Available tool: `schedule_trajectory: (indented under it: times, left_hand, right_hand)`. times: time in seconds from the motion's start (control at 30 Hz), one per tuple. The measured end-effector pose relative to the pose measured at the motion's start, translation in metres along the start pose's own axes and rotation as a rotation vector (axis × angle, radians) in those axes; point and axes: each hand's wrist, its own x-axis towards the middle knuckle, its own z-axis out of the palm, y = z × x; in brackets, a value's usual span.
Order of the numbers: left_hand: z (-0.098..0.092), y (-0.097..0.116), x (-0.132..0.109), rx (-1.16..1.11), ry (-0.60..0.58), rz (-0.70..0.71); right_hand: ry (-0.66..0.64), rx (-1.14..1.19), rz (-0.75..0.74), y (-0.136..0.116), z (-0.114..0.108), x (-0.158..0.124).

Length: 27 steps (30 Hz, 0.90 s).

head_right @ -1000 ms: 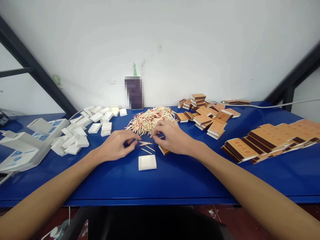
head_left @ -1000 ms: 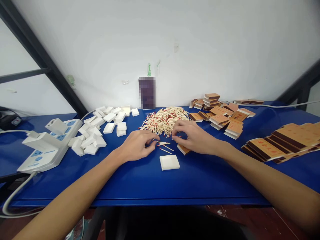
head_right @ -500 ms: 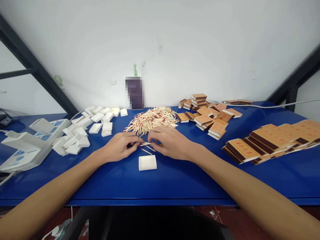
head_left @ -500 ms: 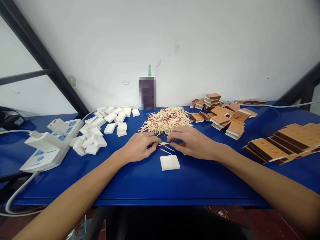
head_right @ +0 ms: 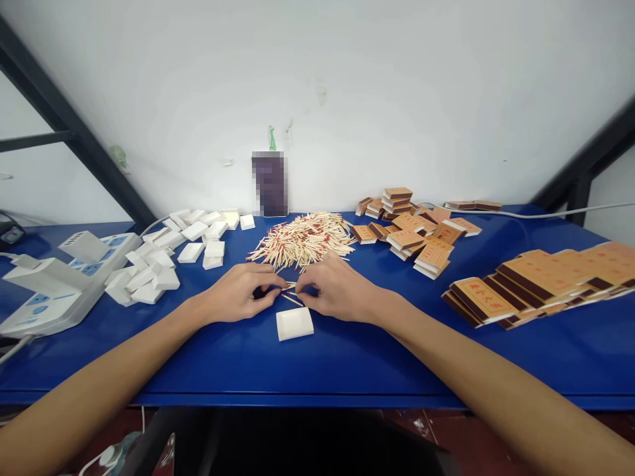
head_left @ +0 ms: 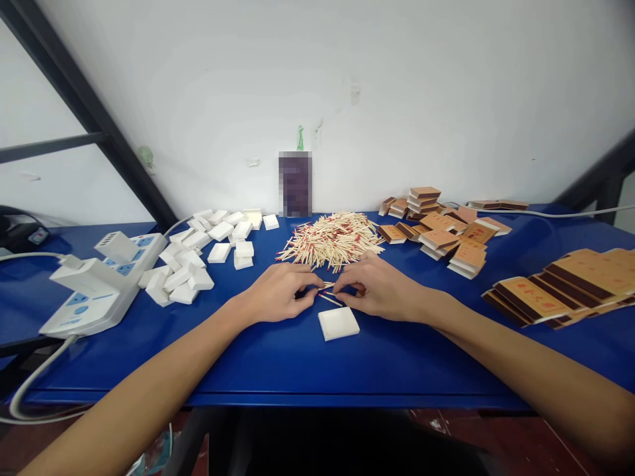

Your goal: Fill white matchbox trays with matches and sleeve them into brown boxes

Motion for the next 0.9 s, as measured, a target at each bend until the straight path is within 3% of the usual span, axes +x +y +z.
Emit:
schedule_trajectory:
  times: [0.2, 0.33, 0.67, 0.9]
  left_hand:
    - [-0.002, 0.001, 0.0, 0.003, -0.009, 0.014]
    - [-0.006, 0.004, -0.002, -0.037, 0.013, 0.034]
    - [-0.008, 0.032, -0.003, -0.038, 0.023, 0.206]
    - [-0.011, 0.022, -0.003, -0.119, 0.085, 0.144]
  right_hand:
    - [0.04, 0.043, -0.011, 0.005, -0.005, -0.001]
    - [-0.012, 0.04, 0.008, 0.008, -0.017, -0.007]
    - [-0.088, -0.09, 0.092, 0.024, -0.032, -0.016]
    - [-0.072, 0.028, -0.07, 0.019, -0.042, -0.018]
